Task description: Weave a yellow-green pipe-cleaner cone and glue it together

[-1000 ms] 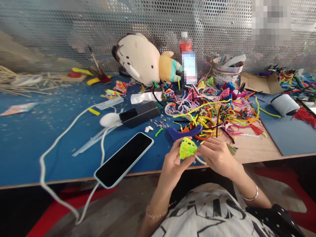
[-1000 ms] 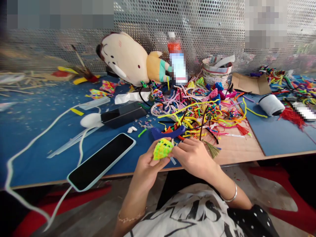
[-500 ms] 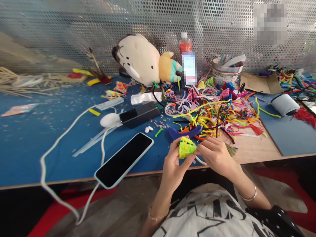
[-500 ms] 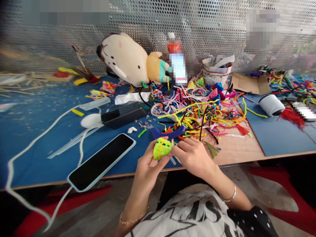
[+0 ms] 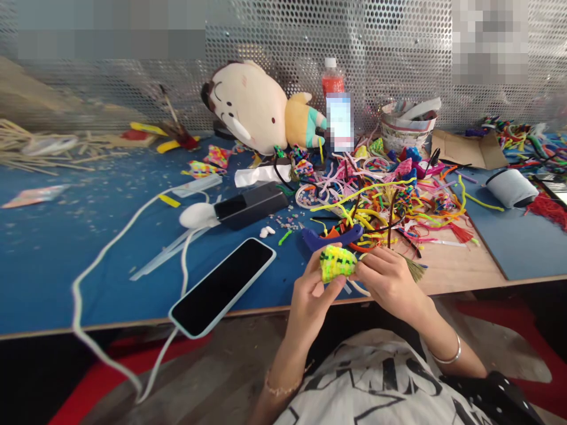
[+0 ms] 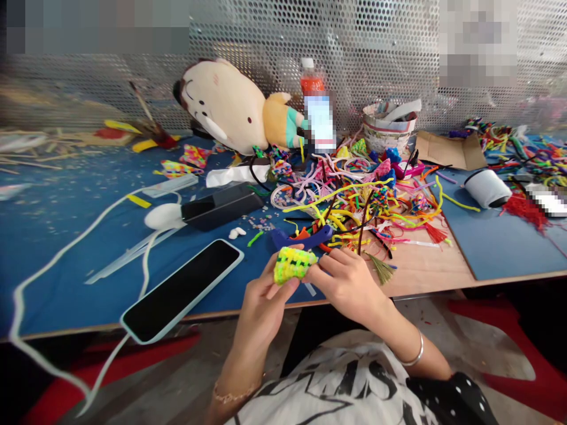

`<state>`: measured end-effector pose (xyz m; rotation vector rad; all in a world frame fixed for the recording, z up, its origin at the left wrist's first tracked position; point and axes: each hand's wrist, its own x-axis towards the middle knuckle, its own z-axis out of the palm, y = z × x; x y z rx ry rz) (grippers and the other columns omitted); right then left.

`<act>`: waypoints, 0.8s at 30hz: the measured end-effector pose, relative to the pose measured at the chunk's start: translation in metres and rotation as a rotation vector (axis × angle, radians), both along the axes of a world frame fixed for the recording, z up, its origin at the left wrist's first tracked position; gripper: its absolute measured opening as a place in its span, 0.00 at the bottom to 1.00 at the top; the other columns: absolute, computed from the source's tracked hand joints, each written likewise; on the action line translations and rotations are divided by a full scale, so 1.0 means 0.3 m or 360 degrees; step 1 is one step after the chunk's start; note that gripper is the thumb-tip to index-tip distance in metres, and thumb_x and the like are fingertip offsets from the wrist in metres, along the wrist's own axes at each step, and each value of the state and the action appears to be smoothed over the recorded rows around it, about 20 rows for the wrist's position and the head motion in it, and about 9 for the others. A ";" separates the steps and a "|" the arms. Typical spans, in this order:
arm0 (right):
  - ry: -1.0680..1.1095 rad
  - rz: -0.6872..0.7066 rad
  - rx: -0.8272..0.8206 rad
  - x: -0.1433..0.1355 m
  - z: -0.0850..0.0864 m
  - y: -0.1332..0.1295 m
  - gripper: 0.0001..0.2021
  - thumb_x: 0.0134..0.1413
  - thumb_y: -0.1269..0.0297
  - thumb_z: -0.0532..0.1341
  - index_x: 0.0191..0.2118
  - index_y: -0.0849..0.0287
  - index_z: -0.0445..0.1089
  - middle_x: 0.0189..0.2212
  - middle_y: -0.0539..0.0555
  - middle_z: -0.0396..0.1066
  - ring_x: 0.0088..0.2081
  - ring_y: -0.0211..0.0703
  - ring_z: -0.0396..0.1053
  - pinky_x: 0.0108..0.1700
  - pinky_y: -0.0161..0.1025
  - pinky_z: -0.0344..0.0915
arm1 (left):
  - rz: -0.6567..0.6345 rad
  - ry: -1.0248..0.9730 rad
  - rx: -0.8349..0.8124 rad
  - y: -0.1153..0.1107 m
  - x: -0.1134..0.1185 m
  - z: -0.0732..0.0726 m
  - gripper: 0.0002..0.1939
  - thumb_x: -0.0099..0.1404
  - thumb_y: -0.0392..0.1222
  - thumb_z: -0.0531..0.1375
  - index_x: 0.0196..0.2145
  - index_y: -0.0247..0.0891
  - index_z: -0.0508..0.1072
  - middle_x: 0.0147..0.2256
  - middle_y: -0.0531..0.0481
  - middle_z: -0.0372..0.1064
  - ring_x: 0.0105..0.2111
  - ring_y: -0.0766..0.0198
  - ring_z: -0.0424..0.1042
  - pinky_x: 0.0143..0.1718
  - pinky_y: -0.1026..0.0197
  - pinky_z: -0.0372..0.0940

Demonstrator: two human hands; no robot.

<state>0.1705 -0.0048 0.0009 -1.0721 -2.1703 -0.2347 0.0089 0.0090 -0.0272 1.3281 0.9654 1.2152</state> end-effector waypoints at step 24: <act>0.1047 0.0478 -0.0683 -0.017 -0.032 -0.020 0.27 0.54 0.59 0.65 0.57 0.55 0.57 0.58 0.63 0.66 0.59 0.43 0.65 0.59 0.39 0.66 | -0.0247 -0.0624 -0.0540 -0.001 0.006 0.008 0.17 0.42 0.51 0.73 0.29 0.39 0.80 0.31 0.45 0.77 0.37 0.52 0.76 0.40 0.51 0.72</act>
